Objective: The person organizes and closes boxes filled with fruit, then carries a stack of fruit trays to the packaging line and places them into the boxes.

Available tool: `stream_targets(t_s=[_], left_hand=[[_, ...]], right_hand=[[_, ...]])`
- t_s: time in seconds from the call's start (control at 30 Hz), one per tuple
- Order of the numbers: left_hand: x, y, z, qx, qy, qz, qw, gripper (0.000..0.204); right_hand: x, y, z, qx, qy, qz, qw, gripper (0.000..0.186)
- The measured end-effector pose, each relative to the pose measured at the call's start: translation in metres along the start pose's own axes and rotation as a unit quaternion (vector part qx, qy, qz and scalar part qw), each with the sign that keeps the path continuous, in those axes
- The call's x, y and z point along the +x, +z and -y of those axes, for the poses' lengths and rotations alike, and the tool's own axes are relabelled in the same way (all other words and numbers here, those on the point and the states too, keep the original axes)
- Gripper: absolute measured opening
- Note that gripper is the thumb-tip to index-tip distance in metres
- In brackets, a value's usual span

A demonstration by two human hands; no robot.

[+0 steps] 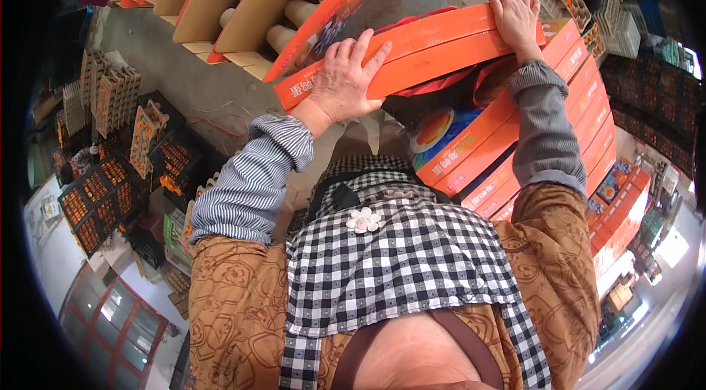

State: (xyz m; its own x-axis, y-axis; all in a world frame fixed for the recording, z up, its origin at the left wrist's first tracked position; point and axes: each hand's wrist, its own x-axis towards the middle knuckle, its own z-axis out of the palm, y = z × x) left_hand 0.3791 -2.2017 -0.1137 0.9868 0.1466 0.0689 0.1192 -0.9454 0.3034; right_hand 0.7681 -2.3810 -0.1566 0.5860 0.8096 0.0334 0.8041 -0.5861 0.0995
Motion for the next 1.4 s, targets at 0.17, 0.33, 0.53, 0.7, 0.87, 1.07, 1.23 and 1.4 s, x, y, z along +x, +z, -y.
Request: stream_targets(t_s=[0.17, 0.33, 0.53, 0.7, 0.87, 1.07, 1.23, 1.4], left_hand=[[-0.001, -0.005, 0.0, -0.017, -0.006, -0.003, 1.0, 0.106], [-0.049, -0.025, 0.018, -0.028, -0.078, 0.009, 0.997, 0.115], [-0.109, -0.024, 0.04, -0.003, -0.051, -0.002, 0.999, 0.102], [-0.112, -0.02, 0.039, -0.015, -0.048, -0.031, 0.998, 0.093], [-0.11, -0.017, 0.041, -0.022, -0.049, -0.032, 0.998, 0.092], [-0.108, -0.021, 0.04, -0.005, -0.04, -0.034, 0.999, 0.094], [-0.101, -0.002, -0.016, -0.004, -0.044, -0.033, 0.998, 0.097], [-0.057, 0.029, -0.108, -0.103, -0.042, -0.031, 0.993, 0.085]], right_hand=[[0.009, 0.025, -0.014, 0.025, -0.02, -0.054, 0.998, 0.054], [-0.001, 0.009, -0.03, 0.162, 0.057, -0.145, 0.974, 0.059], [-0.021, 0.016, -0.005, 0.078, 0.09, -0.164, 0.979, 0.061], [-0.044, -0.038, 0.123, 0.151, -0.224, -0.05, 0.962, 0.057], [-0.06, -0.041, 0.182, 0.11, -0.222, -0.02, 0.969, 0.049], [-0.059, -0.046, 0.182, 0.129, -0.211, -0.019, 0.969, 0.046], [-0.061, -0.043, 0.14, 0.226, -0.231, -0.009, 0.946, 0.051], [-0.028, -0.01, 0.023, 0.153, -0.004, -0.111, 0.982, 0.054]])
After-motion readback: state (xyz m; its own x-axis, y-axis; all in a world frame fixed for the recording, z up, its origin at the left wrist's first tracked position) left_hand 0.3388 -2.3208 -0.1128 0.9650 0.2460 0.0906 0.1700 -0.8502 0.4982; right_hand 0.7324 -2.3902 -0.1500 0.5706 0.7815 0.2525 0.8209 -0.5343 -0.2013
